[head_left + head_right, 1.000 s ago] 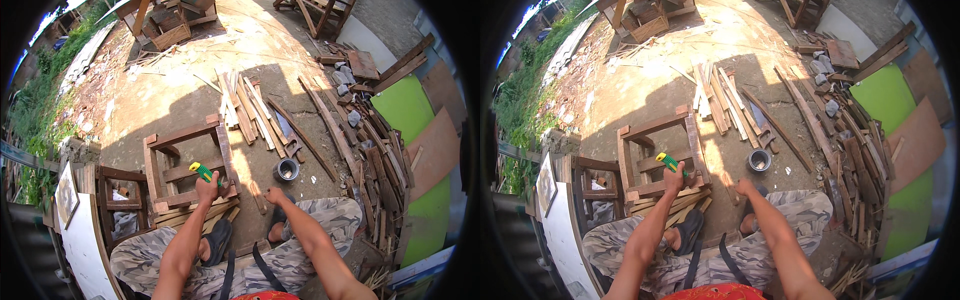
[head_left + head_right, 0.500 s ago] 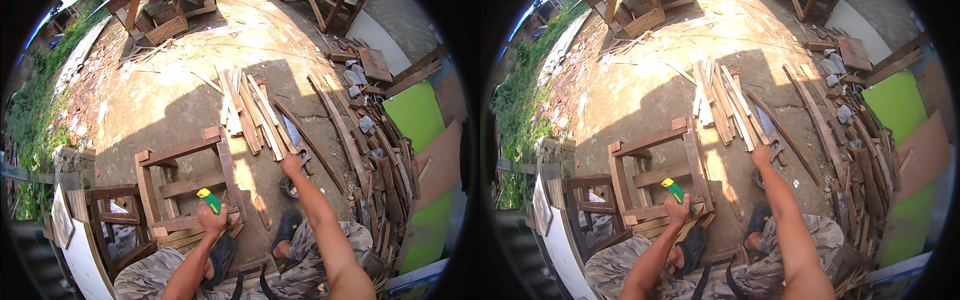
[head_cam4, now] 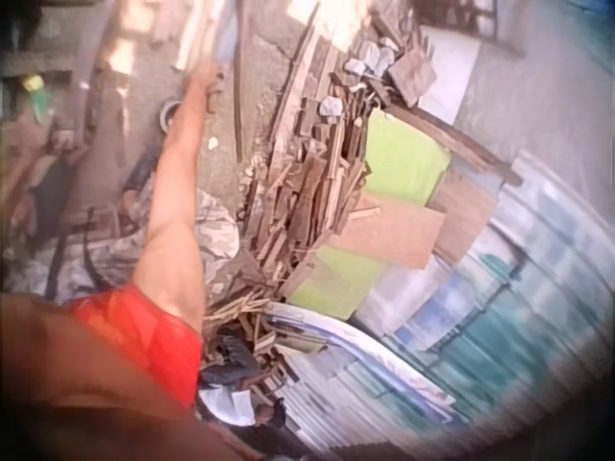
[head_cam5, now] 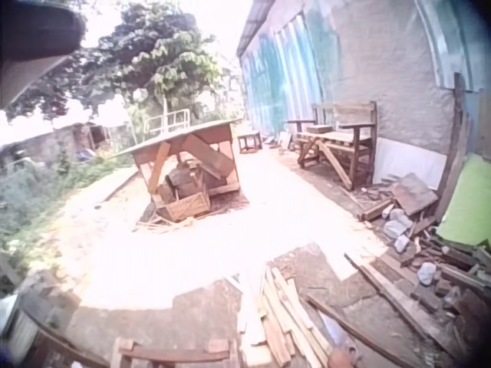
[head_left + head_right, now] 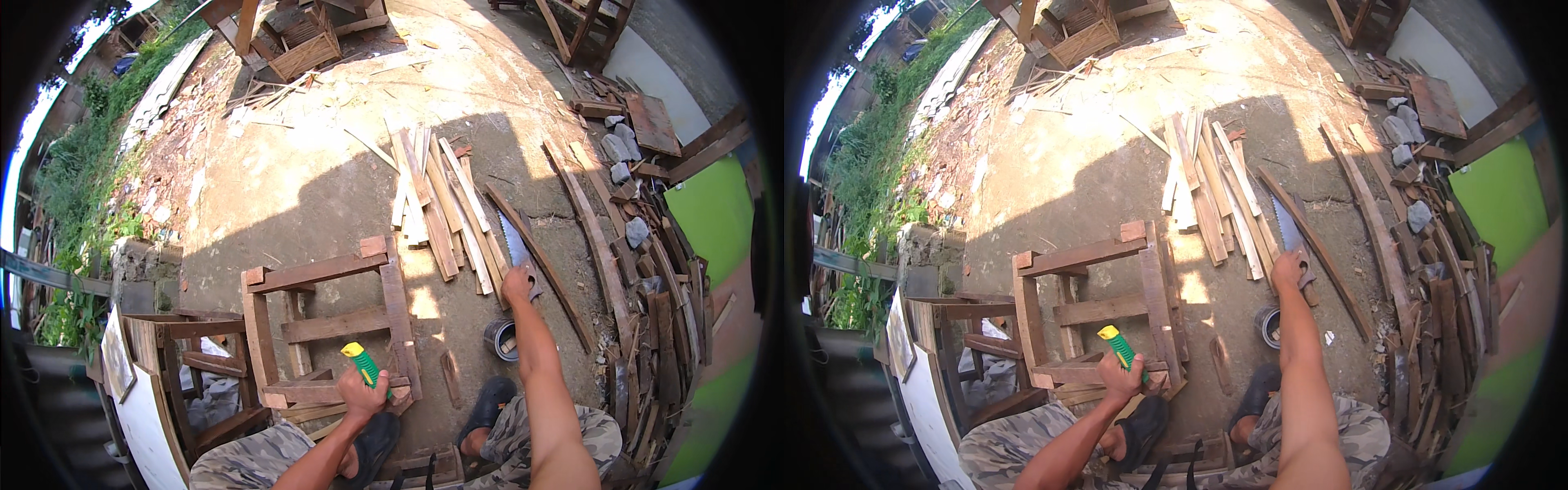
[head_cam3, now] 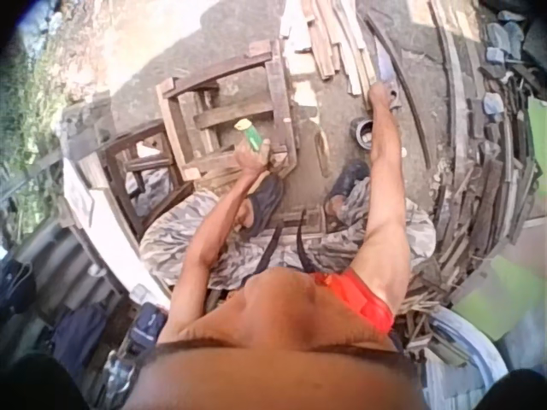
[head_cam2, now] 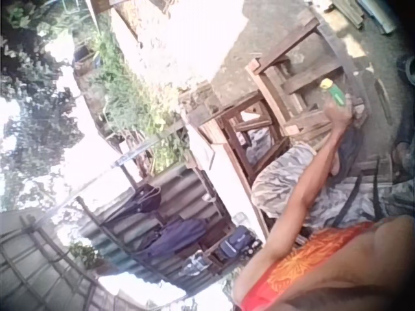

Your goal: The person assembles a small wooden frame by placing thin wooden slats across the frame and securing them with a hammer and nails. The person repeatedly picks up slats, positions them, and hammers nails to attach them.

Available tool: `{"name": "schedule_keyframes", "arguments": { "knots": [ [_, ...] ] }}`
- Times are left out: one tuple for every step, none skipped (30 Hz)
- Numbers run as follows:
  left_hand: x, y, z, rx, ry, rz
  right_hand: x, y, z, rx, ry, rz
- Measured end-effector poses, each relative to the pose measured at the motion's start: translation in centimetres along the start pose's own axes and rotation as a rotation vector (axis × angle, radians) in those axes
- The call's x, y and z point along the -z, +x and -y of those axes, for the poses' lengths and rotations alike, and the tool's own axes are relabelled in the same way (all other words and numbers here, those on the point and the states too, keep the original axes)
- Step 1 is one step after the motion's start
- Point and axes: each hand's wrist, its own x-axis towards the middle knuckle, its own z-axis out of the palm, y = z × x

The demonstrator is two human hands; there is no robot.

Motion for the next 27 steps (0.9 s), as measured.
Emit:
{"name": "schedule_keyframes", "arguments": {
  "knots": [
    [0.0, 0.0, -0.1, -0.004, 0.019, -0.015, 0.4, -0.1, 0.1, 0.02, -0.025, 0.042],
    [0.0, 0.1, -0.1, 0.0, 0.028, -0.018, 1.0, -0.2, 0.2, 0.037, -0.032, 0.11],
    [0.1, 0.0, -0.2, 0.022, 0.033, -0.01, 1.6, -0.6, 0.1, 0.043, -0.038, 0.156],
    [0.1, 0.1, -0.4, 0.023, 0.037, -0.015, 2.5, -0.9, 0.1, 0.107, -0.08, 0.151],
    [0.1, 0.0, -0.5, 0.036, 0.033, -0.017, 3.4, -1.3, -0.1, 0.162, -0.121, 0.117],
    [0.0, 0.1, -0.6, 0.048, 0.03, -0.019, 4.6, -1.6, -0.2, 0.204, -0.176, 0.083],
    [0.0, 0.0, -0.7, 0.057, 0.037, -0.025, 6.0, -2.0, -0.4, 0.26, -0.189, 0.022],
    [-0.1, 0.2, -0.7, 0.063, 0.048, -0.03, 7.6, -2.4, -0.5, 0.301, -0.214, -0.038],
    [-0.1, 0.2, -0.8, 0.086, 0.074, -0.022, 9.3, -2.9, -0.8, 0.34, -0.243, -0.109],
    [-0.2, 0.2, -0.8, 0.101, 0.091, -0.017, 11.0, -3.5, -0.9, 0.372, -0.231, -0.259],
    [-0.3, 0.3, -0.7, 0.092, 0.068, -0.032, 12.9, -4.1, -1.1, 0.405, -0.232, -0.314],
    [-0.4, 0.3, -0.7, 0.097, 0.066, -0.041, 14.9, -4.8, -1.4, 0.42, -0.238, -0.352],
    [-0.5, 0.3, -0.6, 0.101, 0.071, -0.045, 16.8, -5.7, -1.7, 0.42, -0.256, -0.399],
    [-0.7, 0.3, -0.5, 0.129, 0.062, -0.037, 18.7, -6.7, -1.9, 0.413, -0.237, -0.454],
    [-0.8, 0.3, -0.3, 0.147, 0.057, -0.045, 20.3, -7.8, -2.3, 0.425, -0.235, -0.429],
    [-0.9, 0.3, -0.2, 0.165, 0.063, -0.05, 21.9, -9.0, -2.6, 0.42, -0.232, -0.421],
    [-1.1, 0.3, 0.0, 0.193, 0.087, -0.047, 23.5, -10.1, -2.9, 0.407, -0.239, -0.43],
    [-1.2, 0.4, 0.1, 0.219, 0.049, -0.055, 24.7, -11.3, -3.2, 0.335, -0.139, -0.367],
    [-1.3, 0.3, 0.3, 0.235, -0.005, -0.067, 25.7, -12.5, -3.6, 0.279, -0.044, -0.359],
    [-1.4, 0.5, 0.5, 0.256, -0.045, -0.075, 26.8, -13.7, -3.9, 0.226, 0.046, -0.363],
    [-1.4, 0.4, 0.6, 0.281, -0.079, -0.081, 27.5, -14.9, -4.3, 0.173, 0.144, -0.362],
    [-1.3, 0.5, 0.7, 0.298, -0.113, -0.084, 28.3, -16.2, -4.9, 0.165, 0.263, -0.247],
    [-1.2, 0.5, 0.7, 0.313, -0.252, -0.085, 28.5, -17.6, -5.3, 0.215, 0.384, -0.243],
    [-1.0, 0.4, 0.5, 0.325, -0.388, -0.086, 28.4, -19.3, -5.6, 0.261, 0.517, -0.255],
    [-0.6, 0.6, 0.3, 0.365, -0.518, -0.071, 28.3, -20.8, -5.6, 0.226, 0.65, -0.239],
    [-0.1, 0.6, 0.0, 0.287, -0.563, -0.071, 28.2, -22.4, -5.5, 0.337, 0.732, -0.202],
    [0.5, 0.6, -0.5, 0.245, -0.599, -0.05, 27.9, -24.1, -5.4, 0.359, 0.809, -0.131]
  ]
}}
